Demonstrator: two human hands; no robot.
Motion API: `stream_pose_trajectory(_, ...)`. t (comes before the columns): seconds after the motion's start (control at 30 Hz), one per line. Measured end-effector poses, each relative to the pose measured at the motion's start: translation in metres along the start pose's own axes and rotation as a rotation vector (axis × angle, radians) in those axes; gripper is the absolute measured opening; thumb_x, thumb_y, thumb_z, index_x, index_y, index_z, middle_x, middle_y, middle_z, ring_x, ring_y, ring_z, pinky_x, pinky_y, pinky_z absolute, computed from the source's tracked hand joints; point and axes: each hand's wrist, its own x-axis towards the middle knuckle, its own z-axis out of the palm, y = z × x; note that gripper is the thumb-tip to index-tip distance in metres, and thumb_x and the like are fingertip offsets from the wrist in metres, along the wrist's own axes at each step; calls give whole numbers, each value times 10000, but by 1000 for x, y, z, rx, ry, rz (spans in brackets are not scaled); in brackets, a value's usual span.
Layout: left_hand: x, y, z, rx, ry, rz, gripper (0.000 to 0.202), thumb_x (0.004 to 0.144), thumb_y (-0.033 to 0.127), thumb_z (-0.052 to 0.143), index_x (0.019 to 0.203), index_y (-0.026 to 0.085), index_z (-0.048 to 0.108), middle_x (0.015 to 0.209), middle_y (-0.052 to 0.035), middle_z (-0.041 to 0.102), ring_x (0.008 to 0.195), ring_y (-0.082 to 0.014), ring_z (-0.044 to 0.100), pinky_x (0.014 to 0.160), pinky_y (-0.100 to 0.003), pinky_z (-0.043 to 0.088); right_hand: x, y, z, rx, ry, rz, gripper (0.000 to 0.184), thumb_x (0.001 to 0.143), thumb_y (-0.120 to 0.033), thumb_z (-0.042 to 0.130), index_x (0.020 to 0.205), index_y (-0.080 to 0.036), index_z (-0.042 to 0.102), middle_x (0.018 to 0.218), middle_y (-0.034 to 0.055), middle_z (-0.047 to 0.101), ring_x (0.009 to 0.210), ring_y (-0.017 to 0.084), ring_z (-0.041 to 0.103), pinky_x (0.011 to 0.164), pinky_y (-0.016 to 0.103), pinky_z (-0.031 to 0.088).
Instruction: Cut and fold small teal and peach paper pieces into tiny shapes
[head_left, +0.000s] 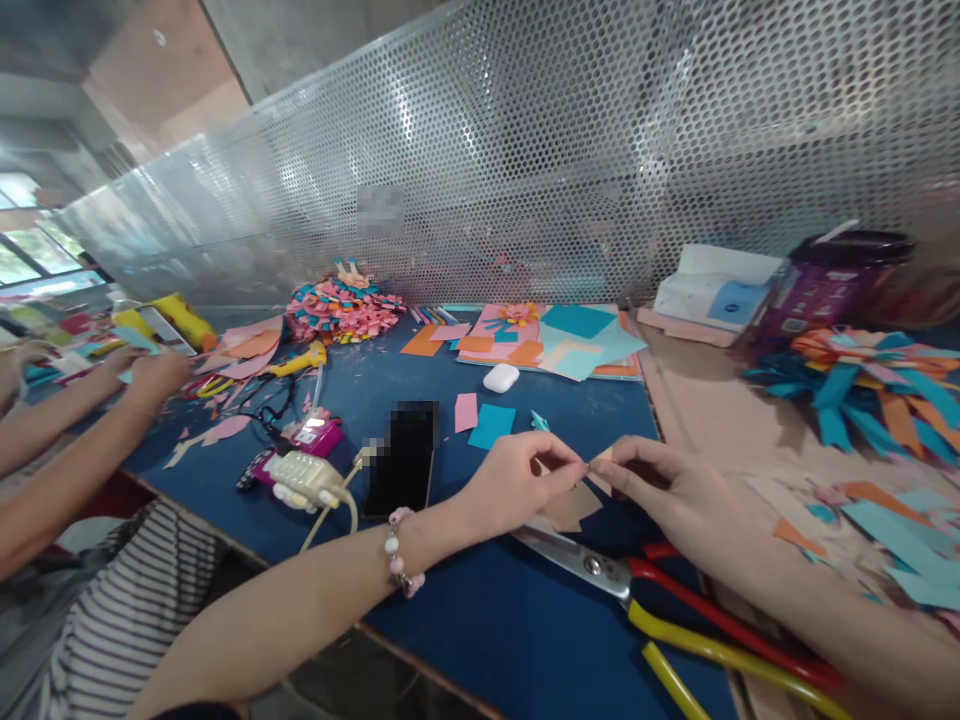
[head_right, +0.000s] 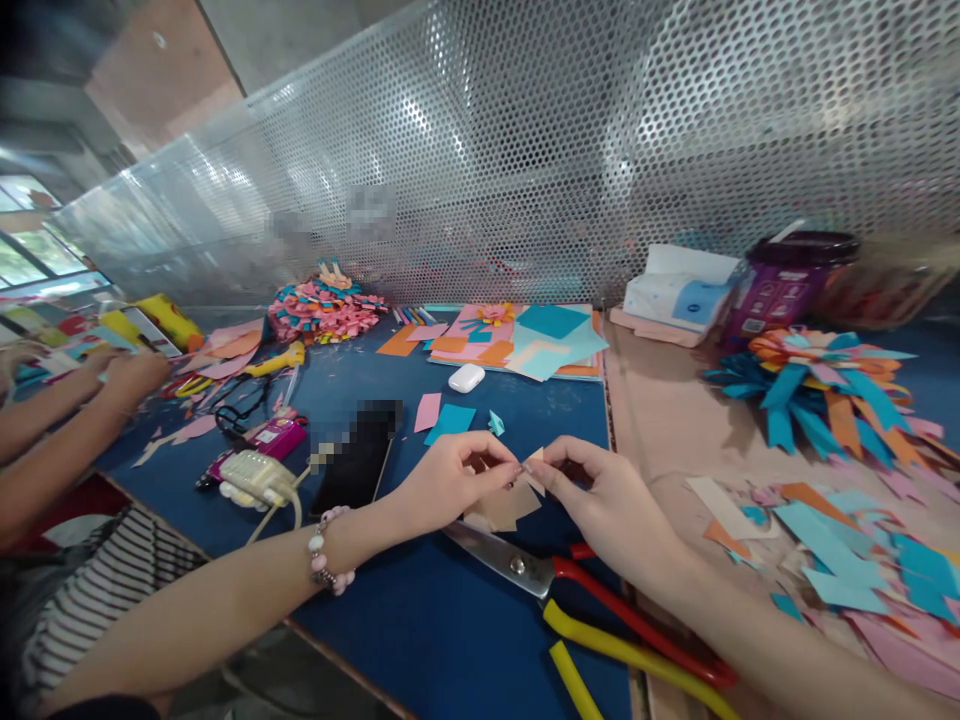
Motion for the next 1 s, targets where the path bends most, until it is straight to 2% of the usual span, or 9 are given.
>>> stream_pose_trajectory(0.23,1,-3,-1,-40,10,-10,225,812,359,551,803,152,638,790,-37,661,697,-126,570,629,-230,439,0,1,-2,-38,-13,6,329,866,-472,483,720,-205,609,665,-15,577,638,130,514,594,228,394)
stream_pose_trajectory(0.4,0,-3,-1,-56,-60,-53,213,787,350,579,838,149,629,785,-35,647,668,-120,565,597,-225,435,-4,0,1,-104,-48,-66,310,862,-458,489,719,-206,598,676,-15,590,663,140,527,613,240,395)
stream_pose_trajectory(0.53,1,-4,-3,-23,-64,-54,254,793,386,568,792,139,628,775,-48,645,690,-137,572,620,-242,442,-4,2,3,-95,-33,-72,297,876,-453,470,784,-206,607,725,-4,611,704,151,543,641,252,410)
stream_pose_trajectory(0.67,4,-5,-6,-19,-111,-22,220,809,342,548,826,144,642,798,-49,648,736,-148,581,664,-253,444,-3,5,3,-74,-45,-85,316,902,-449,429,817,-202,608,750,9,608,706,152,542,651,265,429)
stream_pose_trajectory(0.77,5,-5,-7,-113,-108,-35,185,806,309,552,795,143,633,790,-43,644,756,-148,585,714,-259,443,-4,6,4,-28,31,-92,293,927,-425,388,990,-218,585,809,16,602,719,146,553,659,270,458)
stream_pose_trajectory(0.87,6,-6,-7,-268,-61,-89,171,804,298,557,768,142,619,740,-25,625,703,-124,567,662,-229,423,-6,6,6,-54,90,-213,274,900,-369,478,1137,-237,517,954,39,585,819,154,567,733,291,482)
stream_pose_trajectory(1.0,6,-5,-7,-408,-71,-136,190,787,328,590,745,144,613,685,-4,593,647,-103,534,578,-202,376,-8,7,10,-176,58,-411,210,881,-255,515,1084,-241,565,1010,58,537,771,141,552,655,279,499)
